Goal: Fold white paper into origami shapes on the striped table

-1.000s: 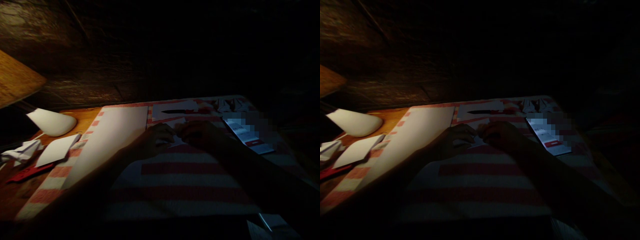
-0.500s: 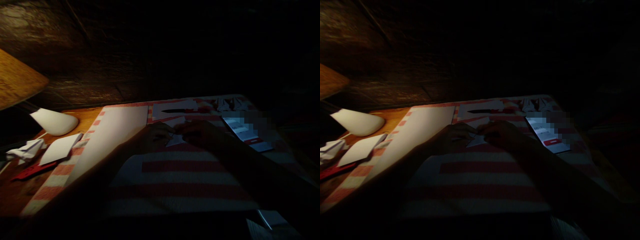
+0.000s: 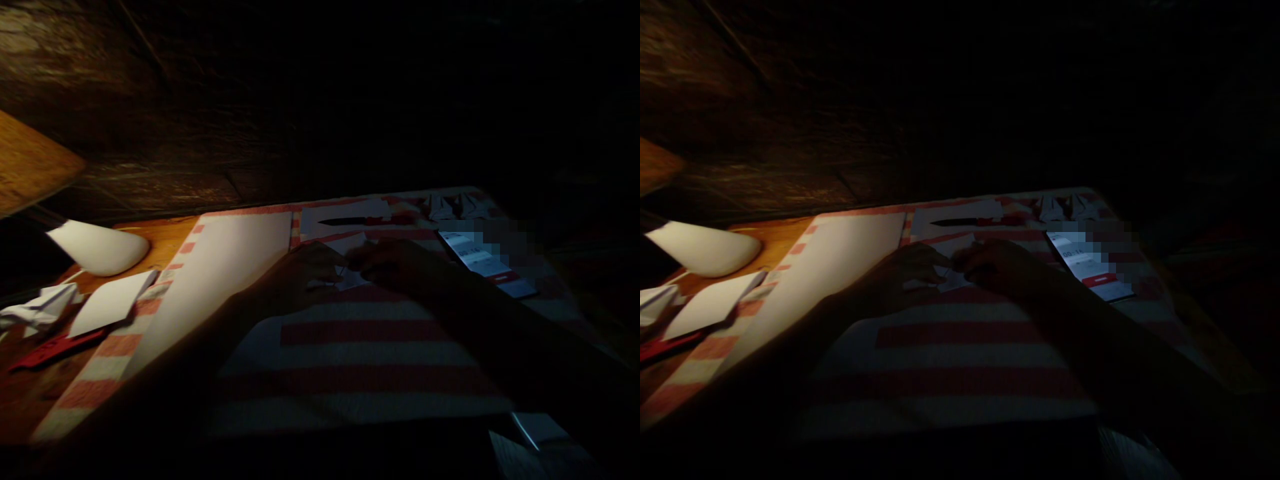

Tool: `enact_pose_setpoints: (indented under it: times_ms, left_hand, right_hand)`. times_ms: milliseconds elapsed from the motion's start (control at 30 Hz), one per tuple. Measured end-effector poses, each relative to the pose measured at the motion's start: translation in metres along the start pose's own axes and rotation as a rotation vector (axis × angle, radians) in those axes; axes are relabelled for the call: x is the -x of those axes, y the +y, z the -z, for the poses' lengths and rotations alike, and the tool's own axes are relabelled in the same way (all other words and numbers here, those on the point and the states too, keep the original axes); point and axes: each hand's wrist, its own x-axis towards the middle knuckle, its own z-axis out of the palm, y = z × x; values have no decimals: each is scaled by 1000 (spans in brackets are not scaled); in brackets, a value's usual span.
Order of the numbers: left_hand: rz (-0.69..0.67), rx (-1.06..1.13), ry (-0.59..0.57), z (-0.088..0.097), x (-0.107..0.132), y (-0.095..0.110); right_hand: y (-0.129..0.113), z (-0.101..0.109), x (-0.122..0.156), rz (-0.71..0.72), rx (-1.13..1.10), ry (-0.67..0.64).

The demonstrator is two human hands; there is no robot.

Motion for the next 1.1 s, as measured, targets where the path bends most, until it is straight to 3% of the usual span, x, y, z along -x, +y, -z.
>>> enact_pose_setpoints:
  times_ms: [300,500,767,933,1100]
  left_hand:
    - [-19,-138,-40,5,-2,10]
    - [30,-165,-81,8,-4,15]
    - [71,-217,-108,9,-6,24]
    - [-35,-270,-130,3,-3,21]
    - [-49,-365,-101,-3,-3,25]
  right_hand:
    - [-3,5,1,-15,-15,86]
    - [-1,5,1,35,19,34]
    - [-1,8,2,-9,104,2]
    - [1,10,5,-42,143,24]
    - [-3,10,6,-50,161,36]
